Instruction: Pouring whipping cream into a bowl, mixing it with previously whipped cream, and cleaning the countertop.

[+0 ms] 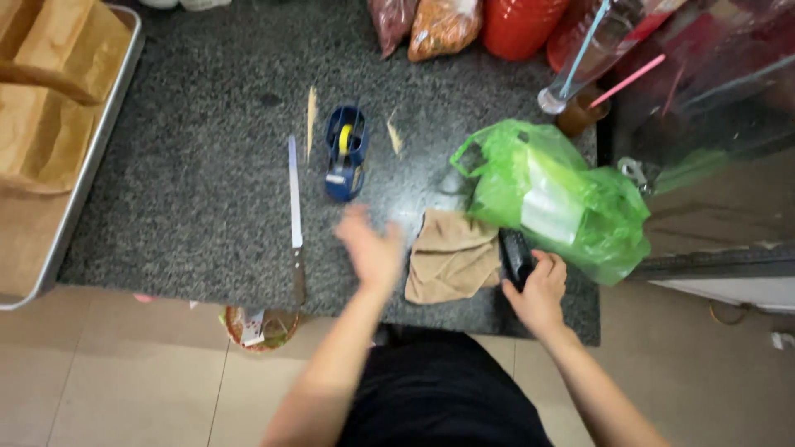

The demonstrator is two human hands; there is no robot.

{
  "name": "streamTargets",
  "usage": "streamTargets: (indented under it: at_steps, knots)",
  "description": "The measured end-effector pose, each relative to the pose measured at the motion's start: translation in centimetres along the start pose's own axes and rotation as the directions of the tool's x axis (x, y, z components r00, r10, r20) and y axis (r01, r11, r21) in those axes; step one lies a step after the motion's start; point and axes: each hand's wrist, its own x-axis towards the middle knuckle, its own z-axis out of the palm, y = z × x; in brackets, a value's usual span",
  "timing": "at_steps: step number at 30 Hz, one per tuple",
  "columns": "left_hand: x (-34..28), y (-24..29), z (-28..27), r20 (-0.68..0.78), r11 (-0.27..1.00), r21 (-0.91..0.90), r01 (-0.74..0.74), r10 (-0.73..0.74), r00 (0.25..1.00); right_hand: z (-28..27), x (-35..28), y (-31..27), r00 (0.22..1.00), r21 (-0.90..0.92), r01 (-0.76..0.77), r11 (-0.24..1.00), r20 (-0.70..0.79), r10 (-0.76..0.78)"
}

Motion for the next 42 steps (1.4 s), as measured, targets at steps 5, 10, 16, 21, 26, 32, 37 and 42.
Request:
streamTargets:
  at_steps: [5, 10, 16, 21, 26, 32, 37, 42]
  knots:
    - [9.2, -3.9, -3.6, -0.275, 0.990, 0.139, 0.025, 0.014, 0.961, -1.8, 2.5, -7.2, 0.987, 0.097, 0.068, 0.993, -0.149, -0.053]
    - [10.6, -0.9, -3.9, 0.012, 0.962, 0.149, 0.231, -0.235, 0.972, -3.0, 6.7, -11.6, 0.977, 0.385, 0.176, 0.906, -0.182, -0.112]
    - [7.0, 4.9, 1.6, -0.053, 0.982, -0.149, 0.116, -0.126, 0.991, -4.5, 10.6, -9.5, 0.979, 0.538, 0.194, 0.820, -0.160, -0.127]
    - [8.9, 10.5, 10.0, 0.077, 0.969, -0.222, 0.106, -0.091, 0.993, -4.6, 11.7, -7.2, 0.985, 0.519, 0.174, 0.837, -0.086, -0.151]
    - [11.3, 10.1, 19.7, 0.131, 0.988, -0.017, 0.152, -0.149, 0.980, -3.0, 10.3, -7.1, 0.983, 0.504, 0.182, 0.844, -0.063, -0.174]
    - [11.4, 7.7, 19.5, 0.409, 0.971, -0.238, 0.011, 0.090, 0.908, 0.2, 6.9, -8.6, 0.942, 0.384, 0.285, 0.878, 0.060, -0.331]
    - [6.8, 0.6, 13.3, 0.283, 0.964, -0.263, 0.021, 0.057, 0.957, 6.0, 5.3, -9.1, 0.886, -0.144, 0.445, 0.884, 0.217, -0.410]
    - [3.9, 4.0, 1.4, 0.473, 0.966, -0.123, 0.227, -0.144, 0.870, 7.4, 8.6, -9.0, 0.933, -0.207, 0.309, 0.928, 0.253, -0.255]
